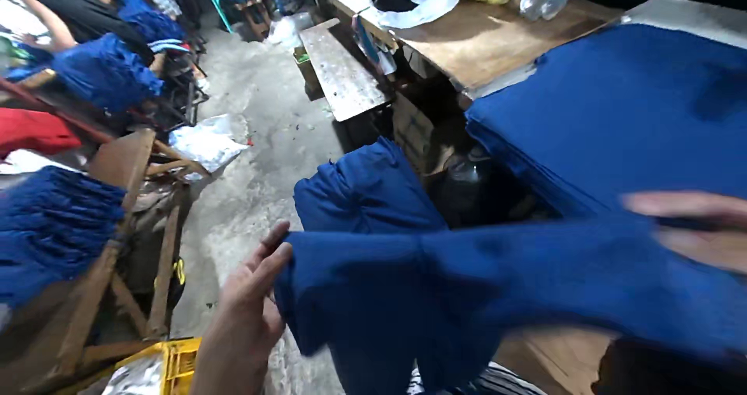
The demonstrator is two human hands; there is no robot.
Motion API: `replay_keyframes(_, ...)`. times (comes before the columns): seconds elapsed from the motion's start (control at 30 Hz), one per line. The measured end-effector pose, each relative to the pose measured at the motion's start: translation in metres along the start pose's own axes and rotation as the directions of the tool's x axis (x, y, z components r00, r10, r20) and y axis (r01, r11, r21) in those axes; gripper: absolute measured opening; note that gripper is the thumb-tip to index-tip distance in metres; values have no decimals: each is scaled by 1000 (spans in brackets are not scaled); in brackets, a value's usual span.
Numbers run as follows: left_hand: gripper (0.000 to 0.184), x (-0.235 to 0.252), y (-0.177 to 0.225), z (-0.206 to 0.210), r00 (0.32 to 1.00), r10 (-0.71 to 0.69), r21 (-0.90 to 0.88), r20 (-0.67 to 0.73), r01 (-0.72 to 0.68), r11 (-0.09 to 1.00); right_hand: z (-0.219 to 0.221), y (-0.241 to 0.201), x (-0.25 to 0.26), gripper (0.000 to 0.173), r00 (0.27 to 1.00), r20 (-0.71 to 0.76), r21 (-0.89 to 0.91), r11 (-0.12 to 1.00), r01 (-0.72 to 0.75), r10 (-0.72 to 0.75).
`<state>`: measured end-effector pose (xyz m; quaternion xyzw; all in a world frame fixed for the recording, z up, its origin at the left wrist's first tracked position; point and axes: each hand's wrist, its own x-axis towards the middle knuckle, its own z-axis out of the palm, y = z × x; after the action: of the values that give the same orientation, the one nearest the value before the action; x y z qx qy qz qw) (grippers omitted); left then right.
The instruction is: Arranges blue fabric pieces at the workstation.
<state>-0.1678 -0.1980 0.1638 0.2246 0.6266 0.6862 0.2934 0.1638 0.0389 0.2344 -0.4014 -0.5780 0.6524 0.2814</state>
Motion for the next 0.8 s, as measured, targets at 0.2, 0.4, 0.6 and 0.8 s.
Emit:
replay_keyframes(0.2, 36, 90, 56, -14, 982, 68, 284, -175, -16, 959, 65, -35, 143, 24, 969, 242, 12, 999, 52, -53)
replay_keyframes(0.4, 42, 124, 94, -29, 915, 311, 450, -258, -171, 876, 99, -78, 193, 23, 952, 242, 80, 982, 170, -185)
replay_keyframes(0.6, 44, 105, -18, -36, 932, 272, 603, -240, -76, 794, 77, 38, 223, 42, 906, 422, -143, 986, 85, -16)
replay_keyframes(0.8, 49, 61, -204, -54, 959, 56, 526, -279, 104, 844, 58, 193, 220, 47, 867, 426, -440, 896, -52, 259)
